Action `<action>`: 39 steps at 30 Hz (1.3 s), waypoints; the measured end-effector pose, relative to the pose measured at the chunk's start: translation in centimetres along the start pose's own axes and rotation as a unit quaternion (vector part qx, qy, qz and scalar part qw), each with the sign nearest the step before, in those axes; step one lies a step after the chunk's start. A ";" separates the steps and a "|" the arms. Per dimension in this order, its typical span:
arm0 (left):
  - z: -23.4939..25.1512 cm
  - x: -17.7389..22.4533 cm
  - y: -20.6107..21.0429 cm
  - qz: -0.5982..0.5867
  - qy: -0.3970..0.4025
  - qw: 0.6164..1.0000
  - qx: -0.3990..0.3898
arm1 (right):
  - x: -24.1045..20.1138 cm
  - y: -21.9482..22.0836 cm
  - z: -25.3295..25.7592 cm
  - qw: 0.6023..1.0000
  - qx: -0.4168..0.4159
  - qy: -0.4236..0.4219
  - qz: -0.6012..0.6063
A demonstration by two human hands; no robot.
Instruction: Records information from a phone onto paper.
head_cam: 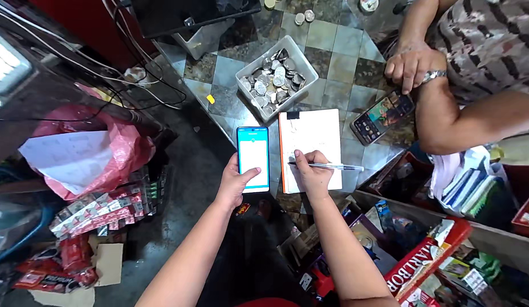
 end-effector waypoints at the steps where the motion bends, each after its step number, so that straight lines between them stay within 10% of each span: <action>1: 0.0 0.0 0.0 0.000 0.000 1.000 0.000 | 0.0 0.0 -0.1 1.000 0.002 0.000 0.001; 39: 0.2 -0.1 0.0 0.012 -0.007 1.000 0.008 | 0.6 0.1 0.2 0.998 0.025 -0.040 -0.044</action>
Point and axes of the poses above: each hand's wrist, its own z-axis towards the middle knuckle, its own y-axis out of the palm, x = y × z, the point moved 3 cm from there along z, towards the middle knuckle, and after that the axes turned 1 degree about -y, right-handed, at the moved point
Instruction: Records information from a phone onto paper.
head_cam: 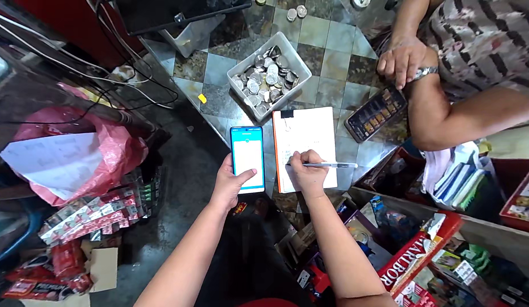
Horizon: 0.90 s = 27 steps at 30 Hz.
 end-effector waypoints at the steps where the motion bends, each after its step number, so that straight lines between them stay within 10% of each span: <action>1: 0.0 0.0 0.0 -0.001 0.000 1.000 -0.001 | 0.1 -0.1 0.0 1.000 0.000 -0.001 0.006; 27: 0.1 0.0 0.0 0.007 0.000 1.000 0.001 | 0.6 -0.7 -0.1 1.000 -0.016 -0.004 0.005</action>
Point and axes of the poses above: each hand's wrist, its own z-axis towards the middle knuckle, its own y-axis out of the palm, x = y × z, the point moved 3 cm from there along z, towards the middle knuckle, and after that the axes turned 1 degree about -y, right-handed, at the moved point
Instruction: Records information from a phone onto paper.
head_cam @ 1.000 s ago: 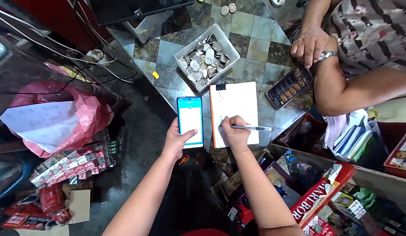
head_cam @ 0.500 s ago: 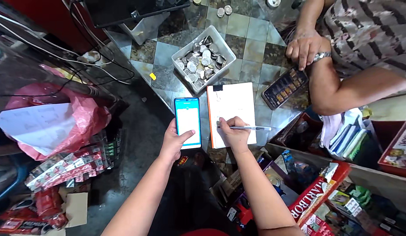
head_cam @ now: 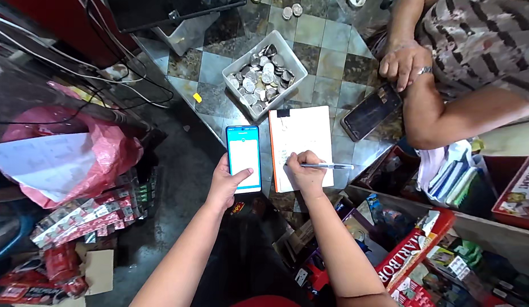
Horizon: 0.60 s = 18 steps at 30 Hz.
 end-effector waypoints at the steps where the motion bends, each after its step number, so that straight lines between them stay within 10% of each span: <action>1: 0.0 0.0 0.0 0.001 0.001 1.000 0.000 | -0.1 0.0 0.0 1.000 0.000 0.002 0.004; 18: 0.0 -0.1 0.0 -0.004 0.000 1.000 0.005 | -0.1 -0.1 0.2 1.000 0.006 0.010 0.007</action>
Point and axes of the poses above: each hand's wrist, its own z-axis towards the middle knuckle, its own y-axis out of the palm, x = y × z, the point moved 3 cm from there along z, towards the middle knuckle, and after that the axes turned 1 degree about -y, right-handed, at the moved point
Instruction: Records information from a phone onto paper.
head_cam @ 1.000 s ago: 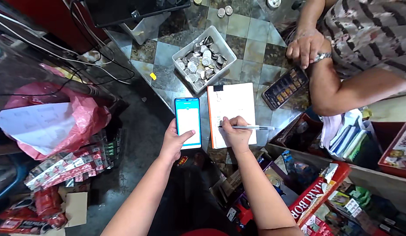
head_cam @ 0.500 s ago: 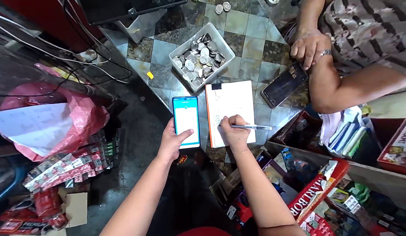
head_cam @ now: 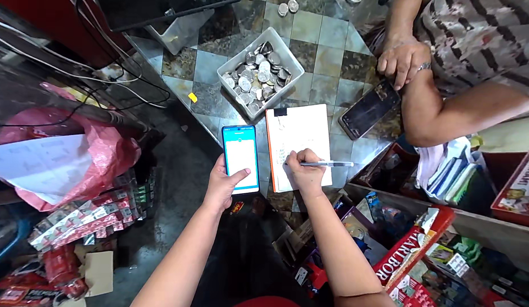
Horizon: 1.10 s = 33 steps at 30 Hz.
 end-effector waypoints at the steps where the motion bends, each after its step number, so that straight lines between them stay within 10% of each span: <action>1: 0.0 0.0 0.0 0.001 0.001 1.000 0.000 | 0.0 0.0 0.0 1.000 0.000 0.000 0.003; 33: -0.1 -0.3 -0.3 -0.034 0.012 0.999 -0.018 | 0.8 -2.8 0.3 0.997 0.051 0.010 0.061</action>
Point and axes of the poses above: each hand's wrist, its own z-axis towards the middle knuckle, its own y-axis out of the palm, x = y × z, the point moved 3 cm from there along z, towards the middle knuckle, and after that the axes turned 1 degree about -y, right-handed, at the moved point
